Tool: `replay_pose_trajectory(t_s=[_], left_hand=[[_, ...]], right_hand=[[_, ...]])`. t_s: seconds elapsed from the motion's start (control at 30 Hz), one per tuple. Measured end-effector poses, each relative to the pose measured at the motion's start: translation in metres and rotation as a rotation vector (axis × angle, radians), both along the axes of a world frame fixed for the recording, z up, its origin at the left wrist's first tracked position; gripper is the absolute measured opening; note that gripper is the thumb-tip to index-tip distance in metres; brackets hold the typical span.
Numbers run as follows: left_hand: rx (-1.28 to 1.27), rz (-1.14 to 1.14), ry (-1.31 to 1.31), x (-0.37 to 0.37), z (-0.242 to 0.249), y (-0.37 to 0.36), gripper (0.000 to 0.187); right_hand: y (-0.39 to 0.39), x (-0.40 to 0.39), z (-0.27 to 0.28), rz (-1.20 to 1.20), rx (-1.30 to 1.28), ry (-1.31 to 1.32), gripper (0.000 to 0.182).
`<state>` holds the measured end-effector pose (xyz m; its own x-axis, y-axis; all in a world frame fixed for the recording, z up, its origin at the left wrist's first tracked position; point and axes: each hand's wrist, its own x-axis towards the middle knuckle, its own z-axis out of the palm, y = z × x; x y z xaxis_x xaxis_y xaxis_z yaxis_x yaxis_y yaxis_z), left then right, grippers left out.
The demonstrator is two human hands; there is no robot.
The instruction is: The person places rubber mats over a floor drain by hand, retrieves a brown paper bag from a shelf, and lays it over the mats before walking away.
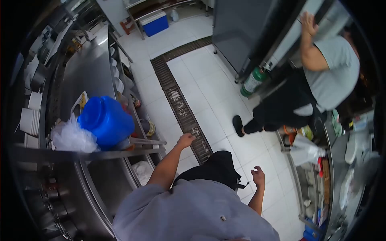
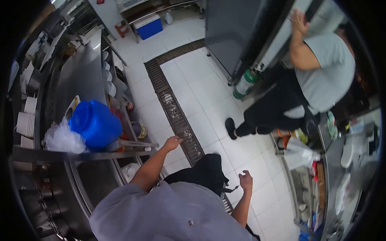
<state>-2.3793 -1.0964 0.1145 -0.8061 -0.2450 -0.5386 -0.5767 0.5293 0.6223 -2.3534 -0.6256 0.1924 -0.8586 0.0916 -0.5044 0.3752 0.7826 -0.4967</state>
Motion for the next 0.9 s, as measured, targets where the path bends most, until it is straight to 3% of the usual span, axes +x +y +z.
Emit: replay_pose_trajectory(t_s=[0.1, 0.17, 0.2, 0.23, 0.27, 0.33, 0.37, 0.43, 0.5, 0.57, 0.63, 0.73, 0.83, 0.87, 0.9], left_hand=[[-0.013, 0.179, 0.034, 0.003, -0.005, -0.058, 0.043], [-0.239, 0.063, -0.035, 0.024, -0.072, -0.107, 0.046], [-0.116, 0.247, -0.299, 0.023, -0.046, -0.115, 0.051], [-0.290, -0.073, -0.247, 0.055, -0.113, -0.142, 0.052], [-0.228, 0.070, -0.370, 0.070, -0.113, -0.144, 0.052], [-0.301, -0.350, -0.528, 0.069, -0.062, -0.137, 0.039], [-0.185, -0.308, -0.492, 0.085, -0.085, -0.142, 0.035], [-0.006, 0.149, -0.360, 0.096, -0.094, -0.128, 0.026], [0.380, 1.032, -0.334, 0.054, -0.043, -0.110, 0.027], [0.074, 0.747, -0.048, 0.033, -0.026, -0.105, 0.034], [0.060, 0.696, -0.125, 0.015, -0.037, -0.108, 0.034], [0.114, 0.631, -0.236, -0.018, -0.068, -0.132, 0.033], [0.112, 0.508, -0.223, -0.070, -0.078, -0.214, 0.034], [0.095, 0.456, -0.184, -0.087, -0.080, -0.253, 0.034], [0.060, 0.385, -0.113, -0.106, -0.082, -0.300, 0.035]], right_hand=[[-0.056, -0.114, 0.002, 0.275, 0.003, 0.008, 0.041], [-0.103, -0.192, -0.004, 0.369, -0.038, -0.049, 0.040], [-0.125, -0.230, -0.029, 0.443, -0.067, 0.044, 0.040], [-0.147, -0.268, -0.050, 0.518, -0.100, 0.139, 0.040], [-0.177, -0.301, -0.046, 0.559, -0.061, 0.140, 0.040], [-0.256, -0.372, -0.016, 0.608, -0.014, 0.010, 0.040], [-0.297, -0.412, -0.016, 0.634, -0.034, 0.018, 0.040], [-0.367, -0.465, -0.023, 0.782, -0.127, 0.044, 0.041], [-0.449, -0.520, -0.023, 0.915, -0.163, 0.041, 0.041], [-0.532, -0.570, -0.019, 1.008, -0.148, 0.027, 0.042], [-0.594, -0.604, -0.030, 1.094, -0.134, -0.002, 0.043], [-0.661, -0.667, -0.110, 1.221, -0.035, 0.089, 0.044], [-0.674, -0.696, -0.135, 1.073, 0.086, 0.014, 0.042], [-0.674, -0.703, -0.140, 1.175, 0.135, 0.066, 0.040], [-0.675, -0.713, -0.141, 1.102, 0.192, -0.180, 0.037]])
